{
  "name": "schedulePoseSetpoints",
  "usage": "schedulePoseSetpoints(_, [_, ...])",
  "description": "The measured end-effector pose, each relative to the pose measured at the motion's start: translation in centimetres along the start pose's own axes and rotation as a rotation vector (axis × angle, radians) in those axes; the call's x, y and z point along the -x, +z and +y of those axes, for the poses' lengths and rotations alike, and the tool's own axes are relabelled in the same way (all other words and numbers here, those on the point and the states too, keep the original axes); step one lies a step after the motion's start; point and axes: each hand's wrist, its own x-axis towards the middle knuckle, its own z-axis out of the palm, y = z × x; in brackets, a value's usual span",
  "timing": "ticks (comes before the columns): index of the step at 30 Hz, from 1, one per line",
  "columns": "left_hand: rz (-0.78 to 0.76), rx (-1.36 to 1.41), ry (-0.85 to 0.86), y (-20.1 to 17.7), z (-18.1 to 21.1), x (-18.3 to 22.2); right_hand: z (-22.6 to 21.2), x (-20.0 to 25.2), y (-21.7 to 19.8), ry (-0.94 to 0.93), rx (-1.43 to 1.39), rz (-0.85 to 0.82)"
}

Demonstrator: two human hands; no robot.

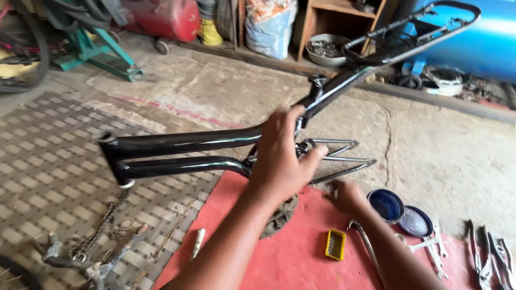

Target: The person cleans a bicycle frame, applies grease, and installs ball bearings into the head tube before inserting the fork.

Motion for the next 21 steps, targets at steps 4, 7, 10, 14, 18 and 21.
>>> schedulePoseSetpoints(4, [-0.02, 0.04, -0.013, 4.4, -1.4, 3.5, 6.3, 6.5, 10.7, 0.301, -0.013, -0.071])
schedulePoseSetpoints(7, [-0.045, 0.044, -0.174, 5.6, -3.1, 6.8, 7.1, 9.7, 15.2, 0.488, -0.03, 0.052])
schedulePoseSetpoints(10, [-0.045, 0.042, -0.259, 6.1, -4.6, 8.1, 5.3, 11.8, 17.0, 0.75, -0.108, -0.142])
schedulePoseSetpoints(14, [-0.077, -0.014, -0.26, 3.5, -5.1, 9.5, 3.6, 12.6, 17.9, 0.745, -0.066, -0.104])
schedulePoseSetpoints(18, [0.01, -0.053, -0.331, -0.2, -5.5, 9.1, 1.9, 11.2, 15.5, 0.757, -0.083, -0.06])
schedulePoseSetpoints(21, [0.041, -0.019, -0.589, -3.6, -5.6, 8.3, -2.8, 9.4, 10.4, 0.591, -0.103, -0.018])
